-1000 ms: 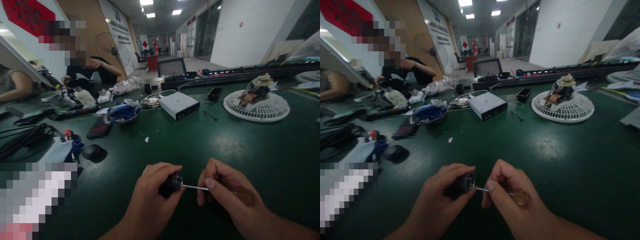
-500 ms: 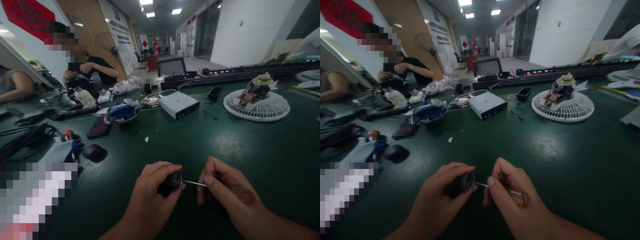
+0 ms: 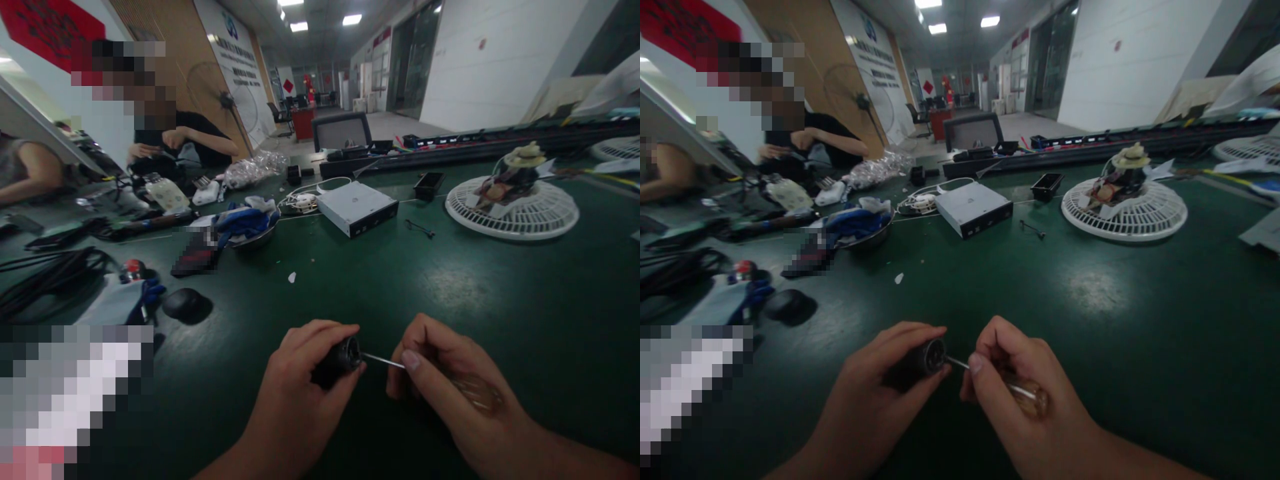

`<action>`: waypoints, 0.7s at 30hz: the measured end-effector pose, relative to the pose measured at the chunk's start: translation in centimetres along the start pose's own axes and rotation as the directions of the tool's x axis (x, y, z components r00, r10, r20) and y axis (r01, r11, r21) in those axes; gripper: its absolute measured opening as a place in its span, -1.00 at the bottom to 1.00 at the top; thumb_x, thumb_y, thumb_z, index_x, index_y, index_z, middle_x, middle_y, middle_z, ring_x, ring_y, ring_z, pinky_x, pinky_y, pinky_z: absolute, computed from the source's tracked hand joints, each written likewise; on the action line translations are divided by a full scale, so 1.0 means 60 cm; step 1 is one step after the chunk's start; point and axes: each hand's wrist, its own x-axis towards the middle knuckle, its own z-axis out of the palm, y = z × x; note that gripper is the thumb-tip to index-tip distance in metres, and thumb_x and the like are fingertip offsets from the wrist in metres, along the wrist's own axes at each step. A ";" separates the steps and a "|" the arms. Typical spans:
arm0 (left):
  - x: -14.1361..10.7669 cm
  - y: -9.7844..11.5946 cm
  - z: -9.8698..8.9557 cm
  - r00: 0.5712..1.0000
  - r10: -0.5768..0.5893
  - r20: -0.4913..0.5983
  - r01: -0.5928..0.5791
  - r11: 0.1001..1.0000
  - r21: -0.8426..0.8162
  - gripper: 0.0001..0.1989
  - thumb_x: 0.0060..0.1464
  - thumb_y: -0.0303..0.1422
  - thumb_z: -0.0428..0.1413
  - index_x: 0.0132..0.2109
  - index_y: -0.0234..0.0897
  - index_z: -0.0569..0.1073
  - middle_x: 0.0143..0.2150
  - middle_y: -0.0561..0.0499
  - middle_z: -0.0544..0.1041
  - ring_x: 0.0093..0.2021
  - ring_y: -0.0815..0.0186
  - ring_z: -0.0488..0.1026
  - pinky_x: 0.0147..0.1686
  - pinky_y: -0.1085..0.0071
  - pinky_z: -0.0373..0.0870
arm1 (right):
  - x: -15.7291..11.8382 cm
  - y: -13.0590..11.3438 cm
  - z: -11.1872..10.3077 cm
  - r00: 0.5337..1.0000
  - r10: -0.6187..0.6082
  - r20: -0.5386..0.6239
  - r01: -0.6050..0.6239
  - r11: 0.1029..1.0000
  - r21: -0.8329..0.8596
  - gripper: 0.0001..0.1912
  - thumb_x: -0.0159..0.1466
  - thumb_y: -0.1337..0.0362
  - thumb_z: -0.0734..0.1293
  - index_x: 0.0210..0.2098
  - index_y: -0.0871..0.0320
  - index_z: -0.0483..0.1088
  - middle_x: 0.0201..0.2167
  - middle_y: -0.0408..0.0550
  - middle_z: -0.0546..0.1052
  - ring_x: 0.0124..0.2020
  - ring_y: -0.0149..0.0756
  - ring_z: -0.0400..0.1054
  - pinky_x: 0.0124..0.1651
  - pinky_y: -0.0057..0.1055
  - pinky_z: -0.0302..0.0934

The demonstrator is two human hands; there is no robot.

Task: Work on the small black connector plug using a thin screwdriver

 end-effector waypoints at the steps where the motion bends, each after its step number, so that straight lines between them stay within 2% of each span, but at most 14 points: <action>1: 0.000 0.000 0.000 1.000 -0.001 0.001 0.001 1.000 0.004 -0.58 0.01 -0.55 0.28 0.01 -0.06 0.56 -0.10 0.04 0.61 -0.14 0.21 0.56 -0.16 0.23 0.54 | -0.001 -0.001 -0.002 1.000 0.004 0.009 -0.004 1.000 -0.015 -0.68 0.46 0.09 0.19 -0.36 0.11 0.35 -0.47 -0.10 0.50 -0.47 -0.36 0.32 -0.46 -0.41 0.13; 4: 0.001 0.000 0.001 1.000 -0.002 0.010 0.002 1.000 0.007 -0.58 0.01 -0.56 0.26 0.00 -0.06 0.57 -0.09 0.03 0.61 -0.13 0.20 0.56 -0.16 0.21 0.54 | -0.002 -0.006 -0.006 0.999 -0.016 0.048 0.016 1.000 -0.003 -0.70 0.45 0.13 0.19 -0.37 0.10 0.33 -0.50 -0.10 0.52 -0.51 -0.37 0.31 -0.49 -0.41 0.10; 8: 0.000 -0.001 0.002 1.000 -0.004 0.031 0.004 1.000 -0.006 -0.59 0.04 -0.57 0.23 0.02 -0.08 0.57 -0.07 0.01 0.60 -0.12 0.20 0.56 -0.12 0.18 0.55 | -0.001 -0.008 -0.003 0.996 -0.078 0.040 0.074 0.992 0.098 -0.73 0.47 0.16 0.19 -0.33 0.11 0.35 -0.45 -0.11 0.53 -0.44 -0.39 0.39 -0.39 -0.43 0.22; 12: 0.000 -0.003 0.002 1.000 -0.013 0.017 0.012 1.000 0.023 -0.58 0.04 -0.55 0.24 0.03 -0.07 0.57 -0.07 0.02 0.61 -0.11 0.20 0.56 -0.13 0.18 0.55 | 0.001 -0.002 0.000 0.998 -0.060 -0.013 0.061 0.998 0.029 -0.69 0.47 0.12 0.18 -0.33 0.10 0.38 -0.46 -0.12 0.50 -0.44 -0.37 0.37 -0.39 -0.41 0.21; 16: 0.001 -0.005 0.002 1.000 -0.004 0.002 0.004 0.998 0.058 -0.56 0.02 -0.57 0.25 0.02 -0.05 0.58 -0.07 0.02 0.61 -0.11 0.19 0.55 -0.14 0.18 0.54 | 0.002 -0.001 -0.002 1.000 -0.023 0.010 0.023 1.000 -0.013 -0.69 0.47 0.12 0.17 -0.35 0.09 0.34 -0.49 -0.14 0.50 -0.48 -0.38 0.33 -0.44 -0.40 0.16; 21: -0.003 -0.007 0.001 1.000 0.014 0.026 -0.017 0.996 0.086 -0.55 0.03 -0.58 0.22 0.04 -0.04 0.58 -0.07 0.01 0.61 -0.12 0.18 0.54 -0.16 0.18 0.54 | 0.000 -0.004 -0.002 0.997 -0.059 0.040 0.057 0.997 0.047 -0.71 0.47 0.14 0.18 -0.33 0.10 0.36 -0.46 -0.13 0.51 -0.46 -0.39 0.35 -0.41 -0.42 0.19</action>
